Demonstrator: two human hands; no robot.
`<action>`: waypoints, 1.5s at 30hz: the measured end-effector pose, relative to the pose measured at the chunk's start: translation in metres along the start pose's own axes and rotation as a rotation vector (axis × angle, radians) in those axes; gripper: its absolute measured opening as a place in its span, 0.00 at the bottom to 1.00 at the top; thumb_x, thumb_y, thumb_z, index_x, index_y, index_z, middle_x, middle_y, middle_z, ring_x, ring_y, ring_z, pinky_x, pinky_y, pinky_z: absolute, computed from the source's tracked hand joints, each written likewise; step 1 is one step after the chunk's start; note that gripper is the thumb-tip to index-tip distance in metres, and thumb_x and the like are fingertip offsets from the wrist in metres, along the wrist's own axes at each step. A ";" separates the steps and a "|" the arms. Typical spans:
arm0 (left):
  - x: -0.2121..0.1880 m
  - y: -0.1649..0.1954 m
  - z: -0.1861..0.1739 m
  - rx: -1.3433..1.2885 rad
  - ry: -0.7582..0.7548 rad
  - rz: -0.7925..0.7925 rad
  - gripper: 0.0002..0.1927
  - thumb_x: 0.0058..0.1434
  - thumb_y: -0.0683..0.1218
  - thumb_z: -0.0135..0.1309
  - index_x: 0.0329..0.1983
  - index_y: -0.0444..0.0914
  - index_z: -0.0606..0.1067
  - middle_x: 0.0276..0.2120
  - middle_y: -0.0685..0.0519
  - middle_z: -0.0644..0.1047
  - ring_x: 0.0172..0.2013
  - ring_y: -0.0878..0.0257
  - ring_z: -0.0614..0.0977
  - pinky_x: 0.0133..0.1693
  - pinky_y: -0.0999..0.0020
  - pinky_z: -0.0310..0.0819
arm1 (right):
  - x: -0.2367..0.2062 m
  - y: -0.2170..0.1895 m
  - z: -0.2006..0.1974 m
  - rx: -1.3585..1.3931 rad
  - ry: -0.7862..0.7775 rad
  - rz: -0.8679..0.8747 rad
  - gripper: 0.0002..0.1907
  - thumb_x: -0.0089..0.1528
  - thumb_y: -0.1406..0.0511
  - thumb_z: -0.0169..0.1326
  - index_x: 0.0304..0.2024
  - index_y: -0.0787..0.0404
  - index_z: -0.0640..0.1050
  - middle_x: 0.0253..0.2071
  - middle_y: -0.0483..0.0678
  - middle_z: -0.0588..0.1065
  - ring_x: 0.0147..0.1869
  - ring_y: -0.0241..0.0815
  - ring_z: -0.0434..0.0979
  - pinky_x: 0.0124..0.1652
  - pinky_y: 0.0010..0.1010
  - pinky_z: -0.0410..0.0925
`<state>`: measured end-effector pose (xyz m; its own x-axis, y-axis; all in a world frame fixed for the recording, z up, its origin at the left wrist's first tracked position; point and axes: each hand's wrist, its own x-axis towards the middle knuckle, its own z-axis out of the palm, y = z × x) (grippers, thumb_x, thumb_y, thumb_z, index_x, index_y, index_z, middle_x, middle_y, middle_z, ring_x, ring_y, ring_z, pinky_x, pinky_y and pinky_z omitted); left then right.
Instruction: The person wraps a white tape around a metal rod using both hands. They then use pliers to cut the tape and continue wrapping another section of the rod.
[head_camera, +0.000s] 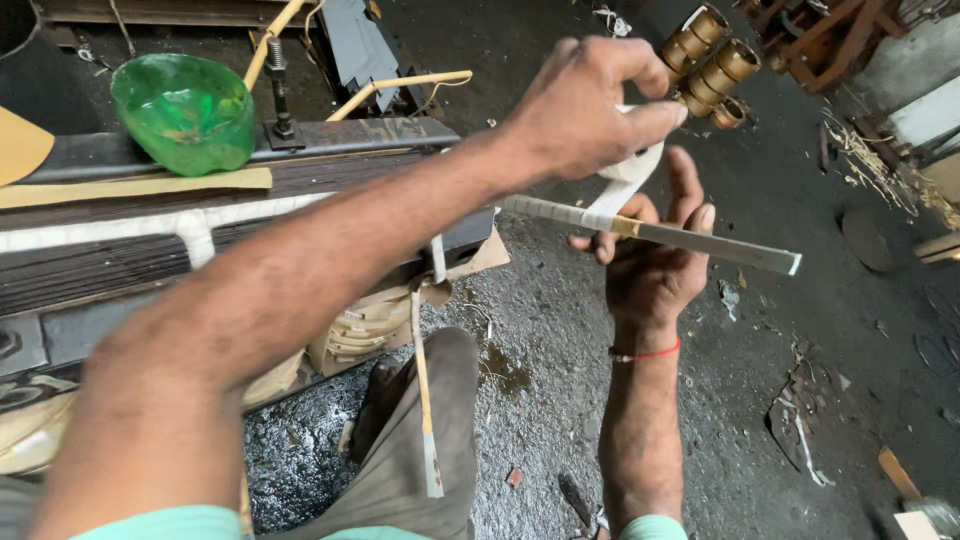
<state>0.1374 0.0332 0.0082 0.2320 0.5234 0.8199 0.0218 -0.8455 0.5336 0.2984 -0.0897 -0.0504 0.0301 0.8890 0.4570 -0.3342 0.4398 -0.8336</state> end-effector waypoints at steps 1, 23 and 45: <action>0.001 -0.007 0.016 -0.018 0.010 -0.032 0.18 0.55 0.55 0.63 0.38 0.35 0.82 0.35 0.46 0.85 0.33 0.59 0.88 0.36 0.64 0.84 | 0.004 -0.004 -0.001 -0.034 -0.008 0.000 0.38 0.71 0.45 0.35 0.76 0.58 0.56 0.47 0.56 0.79 0.31 0.39 0.74 0.41 0.41 0.79; -0.160 0.177 -0.045 -0.102 -0.215 -0.219 0.17 0.74 0.52 0.45 0.53 0.34 0.64 0.30 0.48 0.81 0.26 0.60 0.82 0.28 0.61 0.78 | -0.170 -0.022 0.130 0.163 0.295 0.062 0.22 0.74 0.60 0.38 0.61 0.72 0.65 0.31 0.55 0.74 0.22 0.37 0.67 0.25 0.30 0.70; -0.002 0.016 0.055 -0.059 -0.199 -0.280 0.34 0.49 0.67 0.63 0.44 0.38 0.68 0.29 0.52 0.78 0.30 0.63 0.84 0.34 0.62 0.82 | 0.001 -0.044 0.013 -0.159 -0.017 0.124 0.34 0.73 0.48 0.43 0.75 0.59 0.61 0.34 0.44 0.73 0.31 0.32 0.75 0.34 0.32 0.78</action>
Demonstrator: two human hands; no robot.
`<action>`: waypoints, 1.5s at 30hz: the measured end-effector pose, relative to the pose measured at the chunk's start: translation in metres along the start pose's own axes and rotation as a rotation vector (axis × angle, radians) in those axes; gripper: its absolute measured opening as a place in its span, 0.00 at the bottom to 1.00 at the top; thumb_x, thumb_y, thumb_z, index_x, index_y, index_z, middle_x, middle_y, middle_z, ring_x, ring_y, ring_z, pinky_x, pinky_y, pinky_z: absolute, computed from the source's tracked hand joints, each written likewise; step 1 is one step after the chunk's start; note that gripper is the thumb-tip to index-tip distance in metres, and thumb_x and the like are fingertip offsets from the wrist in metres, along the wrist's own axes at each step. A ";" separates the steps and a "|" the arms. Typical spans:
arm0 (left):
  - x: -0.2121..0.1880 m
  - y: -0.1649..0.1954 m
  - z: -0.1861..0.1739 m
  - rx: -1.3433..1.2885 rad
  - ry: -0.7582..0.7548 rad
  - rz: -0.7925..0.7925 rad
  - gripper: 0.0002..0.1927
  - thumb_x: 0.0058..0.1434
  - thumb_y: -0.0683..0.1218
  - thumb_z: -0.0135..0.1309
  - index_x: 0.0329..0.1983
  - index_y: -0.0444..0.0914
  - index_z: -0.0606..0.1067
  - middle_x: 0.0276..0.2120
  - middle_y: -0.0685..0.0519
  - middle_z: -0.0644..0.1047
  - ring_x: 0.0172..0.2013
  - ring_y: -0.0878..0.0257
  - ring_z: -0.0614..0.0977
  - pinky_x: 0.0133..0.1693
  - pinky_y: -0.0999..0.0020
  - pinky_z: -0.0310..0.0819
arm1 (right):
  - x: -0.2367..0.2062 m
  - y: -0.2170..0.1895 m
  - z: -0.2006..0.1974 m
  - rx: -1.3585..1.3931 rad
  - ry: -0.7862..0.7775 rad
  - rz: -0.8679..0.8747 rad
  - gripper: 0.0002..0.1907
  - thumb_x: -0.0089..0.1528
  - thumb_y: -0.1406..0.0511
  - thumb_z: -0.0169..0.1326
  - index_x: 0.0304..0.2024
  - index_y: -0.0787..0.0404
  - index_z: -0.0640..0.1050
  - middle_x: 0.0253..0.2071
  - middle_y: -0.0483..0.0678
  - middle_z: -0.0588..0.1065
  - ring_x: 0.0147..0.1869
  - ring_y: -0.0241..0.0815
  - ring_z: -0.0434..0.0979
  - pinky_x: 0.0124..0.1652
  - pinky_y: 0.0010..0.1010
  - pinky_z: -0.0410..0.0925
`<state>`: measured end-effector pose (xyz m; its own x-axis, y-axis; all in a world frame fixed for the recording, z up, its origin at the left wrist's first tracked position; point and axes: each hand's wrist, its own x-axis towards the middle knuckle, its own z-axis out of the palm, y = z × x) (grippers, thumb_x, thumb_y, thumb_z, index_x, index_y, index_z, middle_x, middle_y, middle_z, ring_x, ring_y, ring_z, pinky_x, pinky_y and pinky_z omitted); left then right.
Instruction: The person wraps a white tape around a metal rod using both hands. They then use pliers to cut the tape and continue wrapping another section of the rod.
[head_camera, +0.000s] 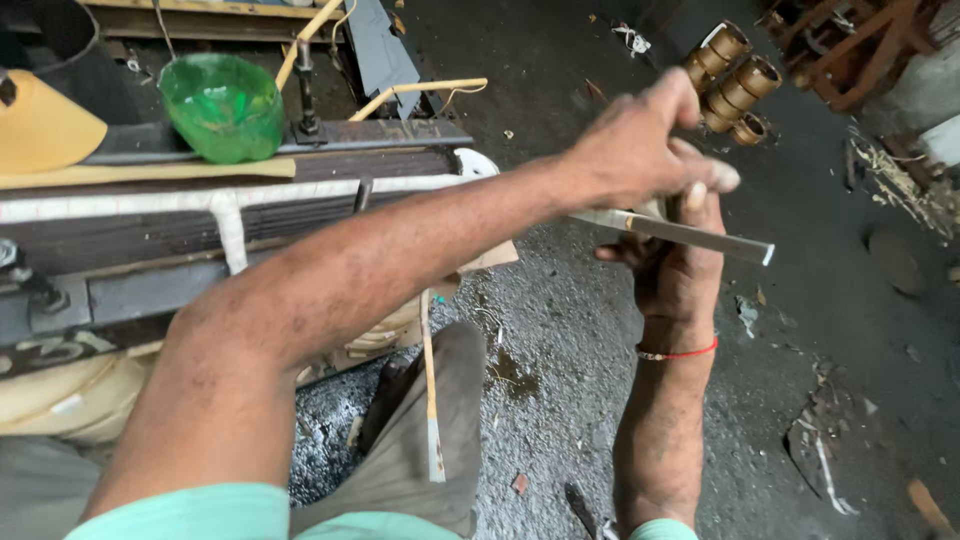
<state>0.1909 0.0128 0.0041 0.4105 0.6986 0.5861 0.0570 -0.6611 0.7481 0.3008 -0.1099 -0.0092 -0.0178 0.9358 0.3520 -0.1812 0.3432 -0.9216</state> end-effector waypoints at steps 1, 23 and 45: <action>0.000 0.001 0.006 -0.009 -0.031 0.016 0.36 0.48 0.70 0.63 0.44 0.39 0.68 0.28 0.54 0.76 0.30 0.63 0.83 0.33 0.63 0.82 | -0.007 0.001 -0.001 -0.006 0.041 0.040 0.35 0.70 0.48 0.43 0.73 0.58 0.63 0.37 0.44 0.75 0.33 0.32 0.76 0.34 0.32 0.79; -0.181 0.083 -0.020 -0.073 0.126 0.293 0.37 0.69 0.54 0.55 0.68 0.28 0.53 0.50 0.28 0.74 0.35 0.44 0.83 0.37 0.54 0.83 | -0.118 0.024 0.106 0.548 0.596 -0.083 0.24 0.78 0.60 0.34 0.69 0.72 0.59 0.52 0.61 0.68 0.44 0.48 0.82 0.46 0.37 0.77; 0.000 0.020 -0.048 0.029 -0.034 -0.311 0.12 0.44 0.54 0.63 0.21 0.41 0.84 0.20 0.54 0.84 0.22 0.67 0.87 0.31 0.67 0.85 | 0.009 0.031 0.017 0.225 0.015 -0.144 0.32 0.74 0.47 0.33 0.66 0.65 0.67 0.38 0.57 0.77 0.28 0.39 0.75 0.34 0.38 0.78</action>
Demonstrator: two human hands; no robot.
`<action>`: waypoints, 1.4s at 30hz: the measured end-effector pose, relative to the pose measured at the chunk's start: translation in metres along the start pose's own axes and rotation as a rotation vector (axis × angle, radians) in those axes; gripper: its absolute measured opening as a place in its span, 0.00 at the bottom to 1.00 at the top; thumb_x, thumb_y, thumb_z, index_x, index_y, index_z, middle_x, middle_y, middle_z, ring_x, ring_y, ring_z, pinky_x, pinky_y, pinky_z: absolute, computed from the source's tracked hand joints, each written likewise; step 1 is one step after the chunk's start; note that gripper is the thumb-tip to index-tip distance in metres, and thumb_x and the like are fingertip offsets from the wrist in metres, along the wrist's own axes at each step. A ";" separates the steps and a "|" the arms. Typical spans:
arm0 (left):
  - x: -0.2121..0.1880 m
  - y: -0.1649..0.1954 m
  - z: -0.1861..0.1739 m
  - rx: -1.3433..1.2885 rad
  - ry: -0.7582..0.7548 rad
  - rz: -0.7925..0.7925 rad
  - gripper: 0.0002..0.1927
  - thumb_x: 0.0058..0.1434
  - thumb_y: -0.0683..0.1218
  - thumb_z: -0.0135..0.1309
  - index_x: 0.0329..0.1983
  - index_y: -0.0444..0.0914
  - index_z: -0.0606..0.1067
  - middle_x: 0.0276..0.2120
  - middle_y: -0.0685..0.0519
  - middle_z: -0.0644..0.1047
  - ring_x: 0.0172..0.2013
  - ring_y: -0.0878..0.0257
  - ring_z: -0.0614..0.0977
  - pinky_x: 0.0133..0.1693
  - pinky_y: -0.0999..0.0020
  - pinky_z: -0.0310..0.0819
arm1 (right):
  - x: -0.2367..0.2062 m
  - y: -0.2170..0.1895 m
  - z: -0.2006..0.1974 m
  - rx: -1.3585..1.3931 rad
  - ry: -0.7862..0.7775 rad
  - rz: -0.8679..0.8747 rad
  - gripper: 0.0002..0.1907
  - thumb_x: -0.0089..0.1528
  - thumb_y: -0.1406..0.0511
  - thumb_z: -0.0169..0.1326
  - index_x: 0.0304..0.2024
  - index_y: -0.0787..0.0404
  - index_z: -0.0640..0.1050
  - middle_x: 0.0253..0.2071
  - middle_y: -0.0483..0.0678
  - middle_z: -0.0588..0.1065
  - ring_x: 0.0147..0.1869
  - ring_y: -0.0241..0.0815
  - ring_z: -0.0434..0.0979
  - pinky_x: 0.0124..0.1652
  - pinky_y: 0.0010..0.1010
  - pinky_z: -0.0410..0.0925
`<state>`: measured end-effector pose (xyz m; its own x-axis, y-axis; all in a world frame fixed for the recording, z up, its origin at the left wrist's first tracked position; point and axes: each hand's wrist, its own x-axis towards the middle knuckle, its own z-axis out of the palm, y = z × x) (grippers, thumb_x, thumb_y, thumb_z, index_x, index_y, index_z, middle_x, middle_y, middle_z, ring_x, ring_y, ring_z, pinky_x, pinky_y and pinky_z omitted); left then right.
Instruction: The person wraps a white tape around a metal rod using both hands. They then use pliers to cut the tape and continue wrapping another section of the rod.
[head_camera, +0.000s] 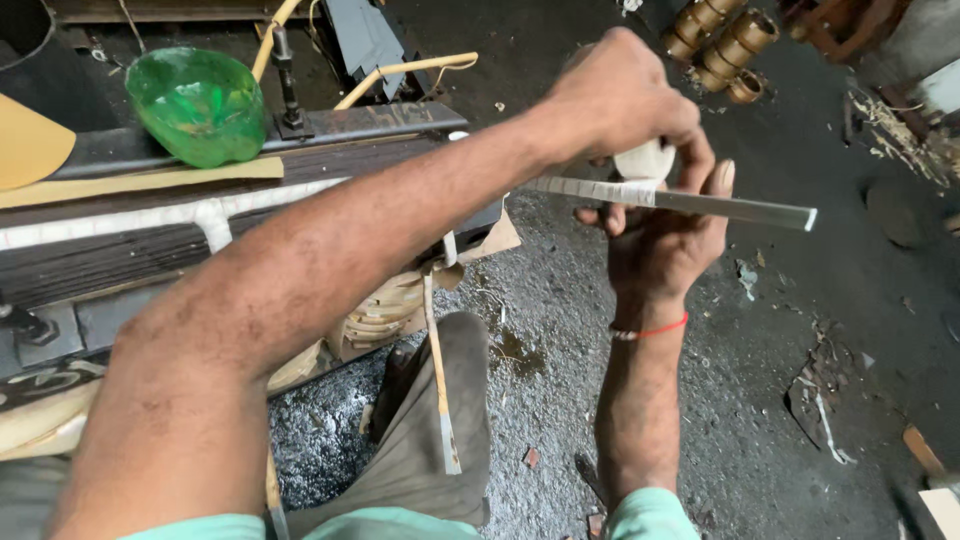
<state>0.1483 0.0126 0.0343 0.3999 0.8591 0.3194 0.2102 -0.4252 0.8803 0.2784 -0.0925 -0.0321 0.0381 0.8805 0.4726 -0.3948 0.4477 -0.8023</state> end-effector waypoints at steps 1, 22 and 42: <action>0.004 0.000 0.007 0.018 -0.044 -0.051 0.13 0.43 0.54 0.63 0.20 0.39 0.82 0.20 0.52 0.84 0.21 0.65 0.88 0.31 0.67 0.87 | 0.005 -0.001 -0.003 0.044 -0.070 0.042 0.32 0.73 0.46 0.34 0.64 0.64 0.68 0.38 0.56 0.77 0.26 0.38 0.75 0.32 0.35 0.77; -0.198 -0.053 0.032 -0.306 0.086 0.440 0.17 0.71 0.49 0.50 0.59 0.38 0.68 0.34 0.50 0.79 0.30 0.64 0.81 0.31 0.67 0.78 | -0.136 0.091 0.048 -0.387 0.289 -0.299 0.25 0.73 0.58 0.51 0.68 0.58 0.60 0.60 0.49 0.67 0.60 0.42 0.71 0.58 0.35 0.72; -0.224 -0.081 -0.012 -0.064 0.636 0.850 0.33 0.71 0.53 0.59 0.64 0.37 0.52 0.38 0.44 0.78 0.38 0.57 0.85 0.37 0.67 0.85 | -0.004 -0.099 0.178 -1.378 -1.471 -0.128 0.24 0.57 0.62 0.64 0.54 0.64 0.77 0.48 0.58 0.80 0.50 0.56 0.81 0.49 0.41 0.75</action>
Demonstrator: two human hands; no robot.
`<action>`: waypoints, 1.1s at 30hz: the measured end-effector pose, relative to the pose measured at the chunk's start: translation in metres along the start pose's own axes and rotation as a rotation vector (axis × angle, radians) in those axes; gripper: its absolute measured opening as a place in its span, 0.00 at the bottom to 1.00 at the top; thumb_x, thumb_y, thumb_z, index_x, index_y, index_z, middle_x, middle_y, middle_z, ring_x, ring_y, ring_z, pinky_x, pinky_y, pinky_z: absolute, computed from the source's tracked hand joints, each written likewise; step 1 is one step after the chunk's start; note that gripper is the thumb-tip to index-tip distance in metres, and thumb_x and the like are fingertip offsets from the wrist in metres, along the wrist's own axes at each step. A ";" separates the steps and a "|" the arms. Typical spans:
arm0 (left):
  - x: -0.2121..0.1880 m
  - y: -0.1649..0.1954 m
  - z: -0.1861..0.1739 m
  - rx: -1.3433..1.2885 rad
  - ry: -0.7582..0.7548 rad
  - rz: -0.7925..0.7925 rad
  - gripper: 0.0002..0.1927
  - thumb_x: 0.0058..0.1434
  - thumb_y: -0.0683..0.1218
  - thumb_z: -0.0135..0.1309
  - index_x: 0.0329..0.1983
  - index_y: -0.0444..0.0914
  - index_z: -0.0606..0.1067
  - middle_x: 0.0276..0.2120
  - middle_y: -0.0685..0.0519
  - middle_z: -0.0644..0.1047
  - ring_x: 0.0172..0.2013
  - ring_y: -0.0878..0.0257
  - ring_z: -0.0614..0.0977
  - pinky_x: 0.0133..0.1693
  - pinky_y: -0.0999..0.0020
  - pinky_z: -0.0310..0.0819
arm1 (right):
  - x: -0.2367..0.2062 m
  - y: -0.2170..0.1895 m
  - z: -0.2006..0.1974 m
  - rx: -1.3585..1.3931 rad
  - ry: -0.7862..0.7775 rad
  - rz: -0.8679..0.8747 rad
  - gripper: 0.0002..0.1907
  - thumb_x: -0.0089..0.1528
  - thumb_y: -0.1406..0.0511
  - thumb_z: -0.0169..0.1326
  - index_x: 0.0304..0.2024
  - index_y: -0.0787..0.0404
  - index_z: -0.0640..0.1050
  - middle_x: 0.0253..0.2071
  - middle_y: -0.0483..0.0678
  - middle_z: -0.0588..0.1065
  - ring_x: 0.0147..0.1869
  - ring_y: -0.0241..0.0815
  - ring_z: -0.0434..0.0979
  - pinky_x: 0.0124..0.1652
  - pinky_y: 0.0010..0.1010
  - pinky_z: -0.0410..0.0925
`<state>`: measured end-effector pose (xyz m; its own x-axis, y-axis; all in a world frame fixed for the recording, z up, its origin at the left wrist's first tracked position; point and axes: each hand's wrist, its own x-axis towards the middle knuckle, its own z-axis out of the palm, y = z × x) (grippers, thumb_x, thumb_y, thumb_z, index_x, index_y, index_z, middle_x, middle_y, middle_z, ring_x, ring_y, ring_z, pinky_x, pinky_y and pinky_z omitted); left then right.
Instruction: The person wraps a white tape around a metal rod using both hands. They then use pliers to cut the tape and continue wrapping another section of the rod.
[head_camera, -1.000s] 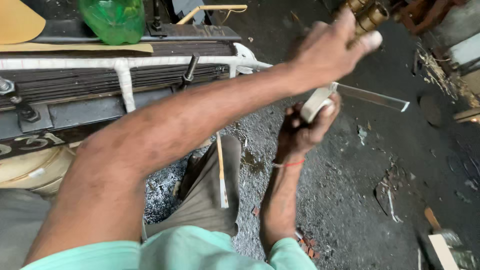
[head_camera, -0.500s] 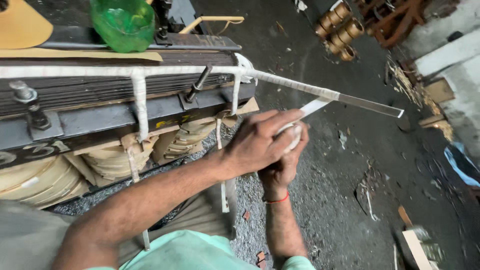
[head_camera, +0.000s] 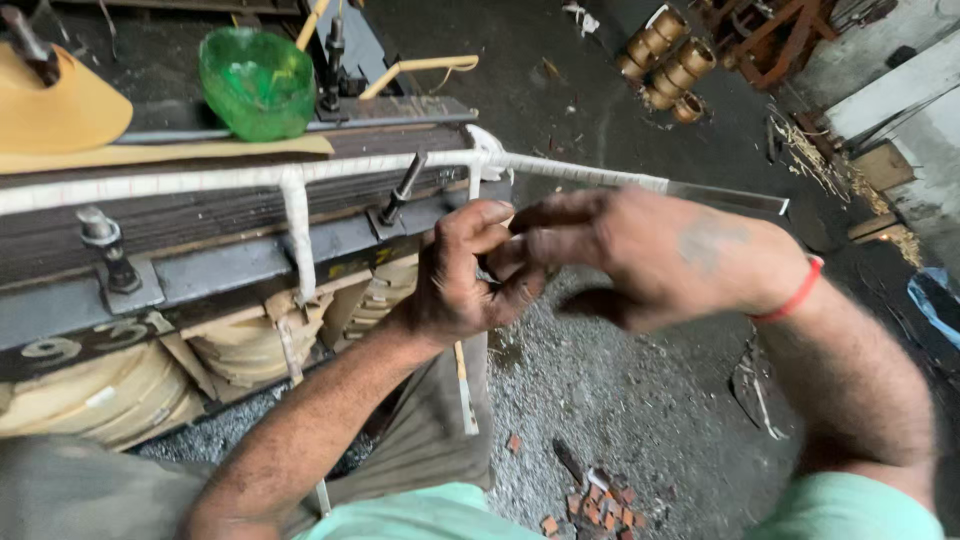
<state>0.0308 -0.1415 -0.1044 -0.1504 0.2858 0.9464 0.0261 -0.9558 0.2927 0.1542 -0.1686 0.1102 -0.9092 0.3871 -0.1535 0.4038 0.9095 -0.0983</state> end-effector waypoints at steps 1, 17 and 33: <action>0.001 -0.003 0.001 -0.027 0.031 -0.044 0.32 0.70 0.54 0.58 0.64 0.37 0.53 0.41 0.41 0.76 0.39 0.56 0.85 0.38 0.66 0.87 | 0.008 0.005 -0.004 0.058 -0.042 0.018 0.22 0.58 0.64 0.64 0.54 0.62 0.79 0.48 0.54 0.82 0.49 0.53 0.83 0.48 0.39 0.76; 0.039 -0.030 0.043 -1.178 -0.077 -0.692 0.23 0.63 0.47 0.67 0.55 0.30 0.73 0.41 0.53 0.77 0.40 0.67 0.74 0.46 0.72 0.67 | 0.036 0.048 -0.049 0.311 0.116 0.083 0.30 0.55 0.72 0.64 0.61 0.60 0.77 0.57 0.50 0.80 0.59 0.44 0.83 0.57 0.35 0.70; -0.011 -0.010 0.099 -0.930 0.418 -1.247 0.12 0.65 0.45 0.59 0.34 0.41 0.67 0.25 0.56 0.72 0.23 0.70 0.73 0.21 0.73 0.64 | -0.078 0.140 0.117 1.356 1.083 0.294 0.27 0.64 0.68 0.65 0.65 0.64 0.74 0.53 0.52 0.79 0.56 0.43 0.82 0.57 0.37 0.76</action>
<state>0.1303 -0.1279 -0.1043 0.1327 0.9901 0.0462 -0.8689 0.0937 0.4861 0.2940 -0.0891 -0.0068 -0.2224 0.9298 0.2932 -0.1681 0.2596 -0.9510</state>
